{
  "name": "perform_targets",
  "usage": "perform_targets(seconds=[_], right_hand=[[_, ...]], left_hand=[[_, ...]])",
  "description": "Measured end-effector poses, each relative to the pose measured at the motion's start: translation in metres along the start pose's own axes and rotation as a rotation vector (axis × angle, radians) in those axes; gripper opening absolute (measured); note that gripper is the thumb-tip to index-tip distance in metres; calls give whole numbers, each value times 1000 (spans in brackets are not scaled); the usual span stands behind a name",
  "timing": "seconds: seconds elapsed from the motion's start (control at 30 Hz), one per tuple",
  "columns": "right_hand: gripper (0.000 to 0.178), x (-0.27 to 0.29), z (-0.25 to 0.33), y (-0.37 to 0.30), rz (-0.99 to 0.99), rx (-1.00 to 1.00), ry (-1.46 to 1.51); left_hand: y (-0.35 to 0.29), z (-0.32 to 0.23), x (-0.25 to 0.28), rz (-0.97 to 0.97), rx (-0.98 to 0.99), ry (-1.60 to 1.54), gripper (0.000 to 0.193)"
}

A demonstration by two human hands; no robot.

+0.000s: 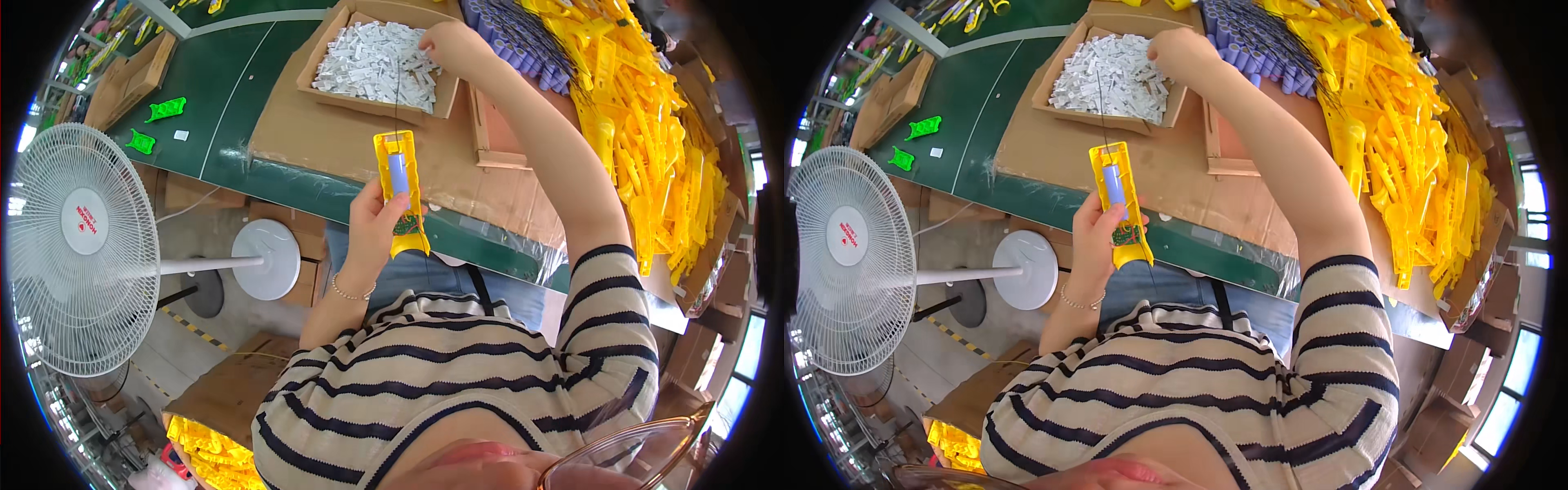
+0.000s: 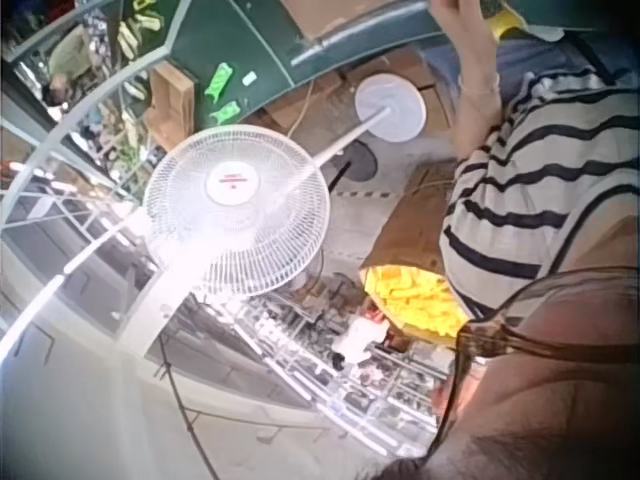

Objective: Manually assembling small electronic components into yellow plastic housings.

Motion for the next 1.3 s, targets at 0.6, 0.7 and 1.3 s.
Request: perform_targets(seconds=[0.6,0.7,1.3], right_hand=[[25,-5,-3,11,121,-48,546],[22,0,0,8,135,-64,690],[23,48,61,-56,127,76,1087]], left_hand=[[7,-7,28,-89,-50,-30,30],[8,-3,26,-94,-18,-27,29],[6,-11,19,-149,-82,67,33]])
Point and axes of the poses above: each hand's wrist, its own y-axis towards the middle knuckle, its own x-axis out of the back of the hand, z = x × y, the point moved 3 cm from there along y, towards the middle knuckle, and after that the axes turned 7 degrees about y, right-handed, at the moved point
